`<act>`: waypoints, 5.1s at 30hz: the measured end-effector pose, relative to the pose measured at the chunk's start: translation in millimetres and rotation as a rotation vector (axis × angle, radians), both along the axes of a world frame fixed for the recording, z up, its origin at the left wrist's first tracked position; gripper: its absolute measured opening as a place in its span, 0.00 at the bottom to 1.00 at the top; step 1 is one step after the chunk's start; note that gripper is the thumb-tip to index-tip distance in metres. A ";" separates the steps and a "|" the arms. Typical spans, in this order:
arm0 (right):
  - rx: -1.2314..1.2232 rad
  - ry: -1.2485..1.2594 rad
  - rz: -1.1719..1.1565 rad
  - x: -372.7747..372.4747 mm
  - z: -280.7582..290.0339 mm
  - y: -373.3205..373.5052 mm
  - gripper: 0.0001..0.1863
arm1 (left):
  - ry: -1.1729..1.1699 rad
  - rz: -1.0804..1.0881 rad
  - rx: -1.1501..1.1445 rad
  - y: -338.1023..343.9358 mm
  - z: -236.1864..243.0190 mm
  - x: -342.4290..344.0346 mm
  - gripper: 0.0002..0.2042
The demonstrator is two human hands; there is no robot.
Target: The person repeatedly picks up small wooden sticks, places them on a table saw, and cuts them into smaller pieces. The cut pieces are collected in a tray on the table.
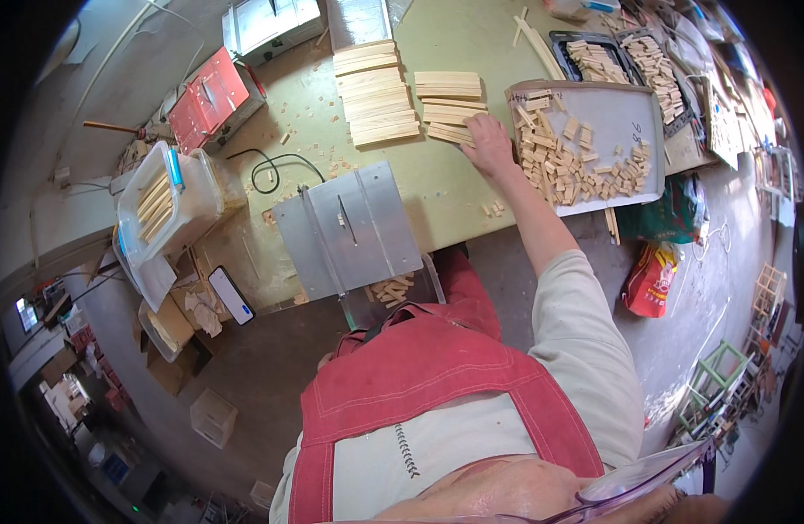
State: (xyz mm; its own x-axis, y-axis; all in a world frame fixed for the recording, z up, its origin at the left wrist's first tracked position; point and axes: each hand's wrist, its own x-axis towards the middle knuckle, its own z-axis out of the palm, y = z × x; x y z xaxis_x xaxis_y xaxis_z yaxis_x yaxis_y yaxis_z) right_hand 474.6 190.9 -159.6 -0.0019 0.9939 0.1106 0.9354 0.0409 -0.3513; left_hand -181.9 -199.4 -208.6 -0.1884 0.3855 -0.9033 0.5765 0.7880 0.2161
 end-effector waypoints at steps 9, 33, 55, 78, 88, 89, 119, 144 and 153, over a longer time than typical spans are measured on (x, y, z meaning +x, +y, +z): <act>-0.131 -0.034 -0.062 3.9 5.1 15.7 0.30 | 0.002 0.001 0.004 0.5 -0.1 -2.3 0.16; -0.081 -0.063 -0.023 -5.5 8.3 16.9 0.24 | -0.004 0.017 0.013 -3.1 -0.1 0.0 0.15; 0.067 0.266 0.099 -45.7 72.0 -90.9 0.27 | 0.077 0.273 0.730 19.1 13.8 1.9 0.12; 0.099 0.750 -0.019 -230.2 70.3 -201.3 0.35 | 0.030 -0.645 1.437 183.2 158.8 167.0 0.17; 0.073 0.858 -0.036 -241.4 53.2 -203.9 0.37 | 0.202 -0.832 1.387 186.6 137.8 175.2 0.23; 0.072 0.866 -0.038 -242.7 51.9 -203.9 0.37 | 0.200 -0.829 1.386 186.6 137.4 174.9 0.23; 0.037 0.782 0.080 -256.8 52.8 -201.1 0.37 | 0.022 -0.588 1.146 232.2 133.5 177.3 0.25; -0.152 0.183 0.306 -210.3 97.6 -185.0 0.32 | 0.051 -0.587 1.093 234.4 133.9 178.4 0.24; -0.094 0.258 0.329 -206.0 83.7 -166.4 0.28 | 0.191 -0.648 1.143 238.0 147.7 190.9 0.19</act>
State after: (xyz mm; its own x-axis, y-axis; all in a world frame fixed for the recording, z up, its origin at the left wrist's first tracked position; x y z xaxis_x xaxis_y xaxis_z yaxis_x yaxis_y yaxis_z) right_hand 268.6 24.5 -75.8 -0.3046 0.9508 0.0576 0.7590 0.2788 -0.5883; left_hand 9.1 38.5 -60.9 0.2301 0.9731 0.0075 0.8716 -0.2096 0.4432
